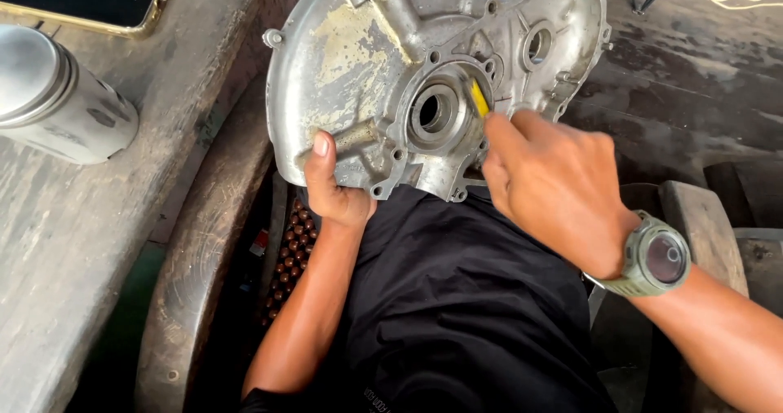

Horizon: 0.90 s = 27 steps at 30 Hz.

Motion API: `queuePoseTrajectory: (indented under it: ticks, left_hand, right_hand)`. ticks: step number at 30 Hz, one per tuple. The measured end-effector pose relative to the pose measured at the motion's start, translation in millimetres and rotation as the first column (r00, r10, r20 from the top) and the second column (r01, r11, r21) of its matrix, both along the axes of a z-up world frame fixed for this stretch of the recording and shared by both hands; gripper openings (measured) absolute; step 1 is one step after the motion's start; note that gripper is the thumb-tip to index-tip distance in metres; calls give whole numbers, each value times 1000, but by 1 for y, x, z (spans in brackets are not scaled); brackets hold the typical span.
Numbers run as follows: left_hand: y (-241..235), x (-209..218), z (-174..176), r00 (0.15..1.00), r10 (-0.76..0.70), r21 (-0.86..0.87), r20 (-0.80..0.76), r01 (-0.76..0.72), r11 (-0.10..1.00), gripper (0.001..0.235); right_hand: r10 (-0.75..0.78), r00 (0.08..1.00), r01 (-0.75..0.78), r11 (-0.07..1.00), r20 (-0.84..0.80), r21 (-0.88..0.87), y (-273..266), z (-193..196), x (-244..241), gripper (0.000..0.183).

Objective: Cleaning a motorcycle engine casing using a small brush to remove dirt and grime from internal surfaces and crevices.

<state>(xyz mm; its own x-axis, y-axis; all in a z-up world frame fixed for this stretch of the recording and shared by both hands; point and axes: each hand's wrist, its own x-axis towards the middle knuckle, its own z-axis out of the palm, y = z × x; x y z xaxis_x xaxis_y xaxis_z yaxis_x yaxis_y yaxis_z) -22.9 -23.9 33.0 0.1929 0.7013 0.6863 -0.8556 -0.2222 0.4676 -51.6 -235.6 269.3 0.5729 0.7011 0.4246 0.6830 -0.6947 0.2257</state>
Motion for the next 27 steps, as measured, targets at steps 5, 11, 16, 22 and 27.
queuePoseTrajectory:
  ticks: [5,11,16,22,27]
  left_hand:
    - [9,5,1,967,238,273,92,-254,928,43]
    - [6,-1,13,998,39,216,52,-49,975,40]
    - [6,-8,31,994,-66,334,88,33,942,47]
    - [-6,-37,81,799,-575,-328,-176,503,800,45]
    - [10,-2,-9,1000,17,400,7,-18,916,54]
  right_hand:
    - [78,991,-70,995,-111,73,0,-2,6,5]
    - [142,970,-114,983,-200,145,6,-4,-5,13]
    - [78,996,-74,989,-31,130,8,-14,0,7]
    - [65,990,-46,988,-125,150,13,-12,-3,8]
    - [14,985,10,991,-173,137,13,-19,-14,10]
